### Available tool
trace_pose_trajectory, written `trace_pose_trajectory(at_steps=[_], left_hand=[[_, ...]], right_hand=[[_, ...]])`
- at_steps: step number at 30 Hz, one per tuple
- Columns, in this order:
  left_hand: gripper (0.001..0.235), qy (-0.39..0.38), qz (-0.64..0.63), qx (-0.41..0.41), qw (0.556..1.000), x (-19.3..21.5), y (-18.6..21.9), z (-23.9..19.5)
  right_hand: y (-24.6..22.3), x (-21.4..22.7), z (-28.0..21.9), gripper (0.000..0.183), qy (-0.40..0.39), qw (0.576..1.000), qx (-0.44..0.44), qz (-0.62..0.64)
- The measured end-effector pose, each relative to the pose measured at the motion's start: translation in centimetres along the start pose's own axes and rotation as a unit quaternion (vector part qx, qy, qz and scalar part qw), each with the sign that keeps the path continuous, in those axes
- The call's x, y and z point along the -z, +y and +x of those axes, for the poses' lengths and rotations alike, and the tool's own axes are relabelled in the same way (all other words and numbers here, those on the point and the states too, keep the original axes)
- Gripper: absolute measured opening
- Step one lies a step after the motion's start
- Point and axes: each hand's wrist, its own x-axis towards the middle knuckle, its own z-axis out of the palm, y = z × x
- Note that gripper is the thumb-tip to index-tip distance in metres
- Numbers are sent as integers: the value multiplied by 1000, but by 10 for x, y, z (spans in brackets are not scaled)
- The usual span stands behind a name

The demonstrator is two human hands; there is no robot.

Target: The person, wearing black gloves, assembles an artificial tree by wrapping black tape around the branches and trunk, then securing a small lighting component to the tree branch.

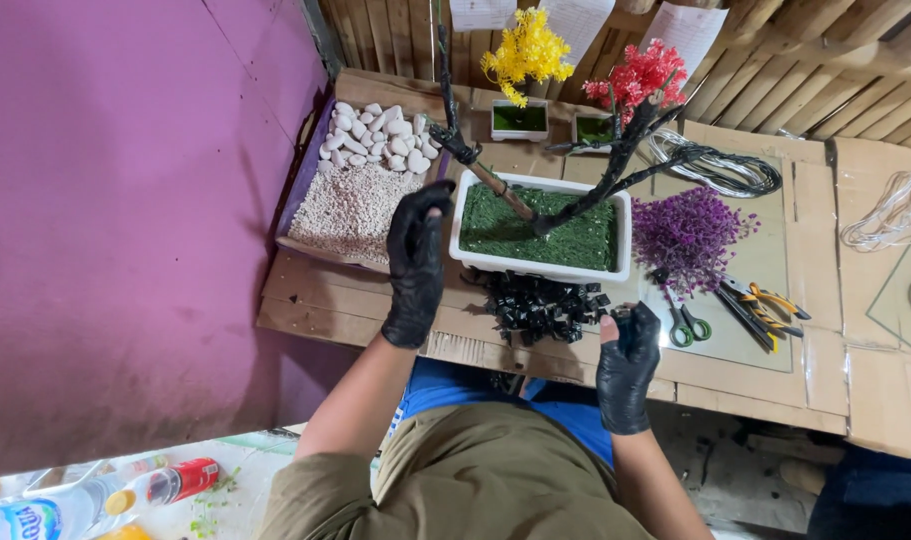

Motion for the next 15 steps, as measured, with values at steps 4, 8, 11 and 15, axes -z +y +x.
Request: trace_pose_trajectory(at_steps=[4,8,11,15], left_hand=[[36,109,-177,-84,975,-3,-15,-54],[17,53,44,-19,997,24,-27,-55],[18,53,-21,-30,998,14,-1,-30],[20,28,-37,-45,998,-1,-33,2]], right_hand=[[32,21,7,40,29,1000,-5,-5],[24,22,8,39,58,998,0,-14],[-1,0,12,30,49,999,15,10],[-36,-41,20,17,-55,996,58,49]])
